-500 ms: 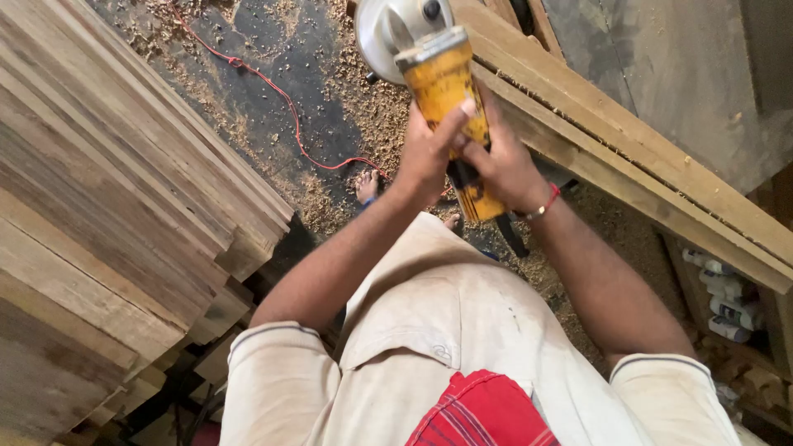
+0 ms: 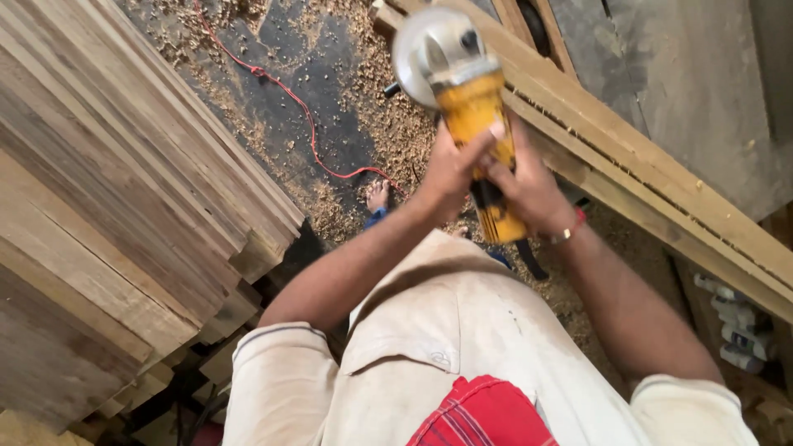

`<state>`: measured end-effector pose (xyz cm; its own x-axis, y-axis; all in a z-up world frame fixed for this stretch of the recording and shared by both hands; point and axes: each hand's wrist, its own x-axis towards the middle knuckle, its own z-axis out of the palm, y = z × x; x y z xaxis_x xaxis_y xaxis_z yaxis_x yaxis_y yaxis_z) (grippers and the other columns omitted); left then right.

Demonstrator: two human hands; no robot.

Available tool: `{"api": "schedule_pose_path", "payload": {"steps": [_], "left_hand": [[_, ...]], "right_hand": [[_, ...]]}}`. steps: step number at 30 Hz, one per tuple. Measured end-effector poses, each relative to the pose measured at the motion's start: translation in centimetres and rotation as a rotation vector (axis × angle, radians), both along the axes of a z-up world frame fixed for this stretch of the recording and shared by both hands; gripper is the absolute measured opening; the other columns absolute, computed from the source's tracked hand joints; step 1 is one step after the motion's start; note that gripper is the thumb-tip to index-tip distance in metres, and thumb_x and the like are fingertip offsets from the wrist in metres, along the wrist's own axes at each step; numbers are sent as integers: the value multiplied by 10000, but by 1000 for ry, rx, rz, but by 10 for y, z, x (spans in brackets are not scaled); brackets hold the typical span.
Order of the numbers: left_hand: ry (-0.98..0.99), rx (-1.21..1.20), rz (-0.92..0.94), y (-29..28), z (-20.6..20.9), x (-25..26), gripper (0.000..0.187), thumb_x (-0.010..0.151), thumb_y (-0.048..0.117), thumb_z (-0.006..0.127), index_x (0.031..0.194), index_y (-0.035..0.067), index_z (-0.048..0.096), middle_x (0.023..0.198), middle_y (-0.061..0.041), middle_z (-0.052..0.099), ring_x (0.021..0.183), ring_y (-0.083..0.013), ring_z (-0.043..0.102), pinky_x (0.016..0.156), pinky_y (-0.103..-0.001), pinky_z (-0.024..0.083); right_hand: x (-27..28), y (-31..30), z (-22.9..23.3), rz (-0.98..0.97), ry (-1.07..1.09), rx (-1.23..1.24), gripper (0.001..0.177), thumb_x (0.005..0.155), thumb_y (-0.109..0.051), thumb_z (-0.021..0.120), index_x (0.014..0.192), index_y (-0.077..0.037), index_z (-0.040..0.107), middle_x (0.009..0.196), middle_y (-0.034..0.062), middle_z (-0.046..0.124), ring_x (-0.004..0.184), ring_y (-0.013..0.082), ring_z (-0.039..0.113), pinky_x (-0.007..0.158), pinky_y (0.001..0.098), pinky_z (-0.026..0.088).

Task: The person uses a yellow angle grinder to sand the surface of wooden planks. They move the tool back and forth along the length of the wood, generating sawdust. The person occasionally pauses to reposition the planks or adjust their stance.

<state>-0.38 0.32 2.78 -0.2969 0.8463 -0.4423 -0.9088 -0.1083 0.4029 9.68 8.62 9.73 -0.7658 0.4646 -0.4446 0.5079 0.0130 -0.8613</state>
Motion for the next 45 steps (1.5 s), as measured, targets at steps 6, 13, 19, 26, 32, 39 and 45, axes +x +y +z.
{"api": "schedule_pose_path", "payload": {"steps": [6, 13, 19, 26, 32, 39, 45], "left_hand": [[7, -35, -20, 4, -14, -13, 685, 836, 275, 772, 1353, 47, 386, 1156, -125, 600, 1009, -229, 639, 882, -382, 567], [-58, 4, -88, 9, -9, 34, 678, 843, 244, 797, 1341, 37, 387, 1167, -127, 588, 1037, -229, 636, 898, -395, 568], [19, 6, -16, 3, -17, -17, 617, 875, 255, 780, 1334, 28, 436, 1129, -107, 616, 997, -203, 640, 879, -363, 563], [17, -23, -146, 5, -7, 35, 560, 902, 209, 766, 1329, 12, 462, 1105, -87, 628, 938, -184, 620, 798, -335, 530], [-14, 81, -335, 29, 5, 114, 528, 916, 175, 750, 1319, 29, 441, 1127, -78, 630, 989, -162, 657, 839, -320, 582], [28, 153, -598, 49, 17, 218, 449, 945, 186, 751, 1284, 13, 512, 1070, -80, 668, 915, -154, 666, 778, -303, 569], [69, 150, -780, 61, 29, 316, 453, 937, 200, 770, 1267, 13, 521, 1006, -76, 655, 825, -159, 641, 716, -301, 554]], "right_hand": [[-2, 2, -17, 5, -54, 139, 832, 1072, -372, 624, 1671, -54, 142, 1635, 182, 388, 1491, 278, 416, 1226, 423, 364], [34, -13, 2, -122, -33, 78, 815, 1064, -429, 605, 1655, -55, 185, 1585, 167, 413, 1456, 272, 444, 1209, 404, 395], [0, 0, -23, -16, -125, 184, 821, 1049, -368, 629, 1664, -70, 174, 1609, 163, 437, 1476, 259, 464, 1211, 389, 385], [55, -11, -8, -133, -87, 158, 814, 1063, -244, 655, 1674, -82, 142, 1651, 165, 384, 1495, 243, 415, 1226, 385, 368], [144, -23, 2, -375, -15, 91, 769, 1075, -192, 621, 1679, -81, 158, 1587, 101, 420, 1439, 199, 443, 1202, 357, 400], [274, -41, 3, -624, -36, 109, 618, 1093, -208, 604, 1620, -70, 312, 1423, 65, 542, 1290, 156, 535, 1111, 326, 474], [364, -53, 21, -773, 9, 140, 644, 1105, -194, 593, 1637, -69, 252, 1541, 79, 431, 1409, 181, 457, 1176, 343, 423]]}}
